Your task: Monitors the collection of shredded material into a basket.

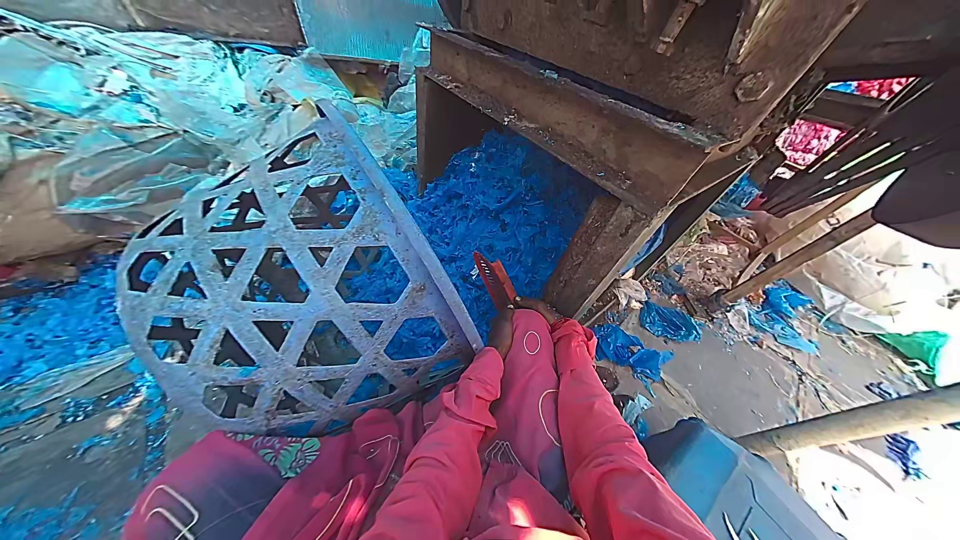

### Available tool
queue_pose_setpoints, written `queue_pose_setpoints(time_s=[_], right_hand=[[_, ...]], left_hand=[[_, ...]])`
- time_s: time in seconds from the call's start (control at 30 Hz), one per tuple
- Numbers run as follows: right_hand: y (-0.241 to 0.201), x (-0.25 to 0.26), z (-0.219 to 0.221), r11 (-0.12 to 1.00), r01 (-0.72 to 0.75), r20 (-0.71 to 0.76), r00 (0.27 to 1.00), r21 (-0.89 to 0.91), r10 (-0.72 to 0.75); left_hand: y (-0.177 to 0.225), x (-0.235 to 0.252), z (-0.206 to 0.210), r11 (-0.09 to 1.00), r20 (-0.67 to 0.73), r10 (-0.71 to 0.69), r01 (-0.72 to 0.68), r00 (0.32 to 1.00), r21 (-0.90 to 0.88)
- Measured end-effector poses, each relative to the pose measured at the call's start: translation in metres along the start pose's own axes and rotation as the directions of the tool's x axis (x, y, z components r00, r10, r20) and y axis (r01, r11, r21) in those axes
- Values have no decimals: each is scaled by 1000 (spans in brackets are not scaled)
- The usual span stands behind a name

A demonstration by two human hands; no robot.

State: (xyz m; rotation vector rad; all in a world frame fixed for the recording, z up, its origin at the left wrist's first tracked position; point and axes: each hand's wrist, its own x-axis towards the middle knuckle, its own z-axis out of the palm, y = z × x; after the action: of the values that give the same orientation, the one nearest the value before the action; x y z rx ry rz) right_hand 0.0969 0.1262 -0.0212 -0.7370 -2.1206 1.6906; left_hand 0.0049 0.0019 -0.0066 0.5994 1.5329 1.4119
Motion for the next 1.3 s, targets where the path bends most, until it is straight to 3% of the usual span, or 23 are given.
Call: queue_pose_setpoints(time_s=[0.1,0.23,0.37,0.43,0.57,0.67,0.87,1.03,1.2,1.3], right_hand=[[-20,-4,8,979,-194,-47,979,63,197],[-27,-6,12,972,-226,-59,971,66,230],[-51,-17,19,962,-271,-98,957,38,273],[-53,-18,22,962,-273,-125,954,22,273],[-6,6,0,977,-199,-104,976,-71,191],[-34,-5,14,955,-288,-173,946,-68,273],[-43,-17,23,965,-250,-90,962,85,257],[-22,-7,16,963,-206,-54,974,174,218],[-45,-17,25,965,-245,-107,961,98,255],[-26,-6,13,975,-223,-92,970,23,224]], left_hand=[[2,-1,1,1000,-14,-4,4,1000,-1],[20,-20,-1,999,3,-35,35,999,34],[7,-7,-1,1000,-3,-2,2,1000,14],[7,-7,-1,1000,-2,-10,10,1000,-1],[1,-1,0,1000,-2,11,-11,1000,-15],[-7,8,-1,1000,6,29,-29,1000,-11],[-4,1,-1,997,-1,74,-74,997,7],[2,-4,-3,995,34,71,-73,997,74],[3,-5,-3,996,29,61,-63,998,56],[2,-5,-3,997,24,59,-60,998,50]])
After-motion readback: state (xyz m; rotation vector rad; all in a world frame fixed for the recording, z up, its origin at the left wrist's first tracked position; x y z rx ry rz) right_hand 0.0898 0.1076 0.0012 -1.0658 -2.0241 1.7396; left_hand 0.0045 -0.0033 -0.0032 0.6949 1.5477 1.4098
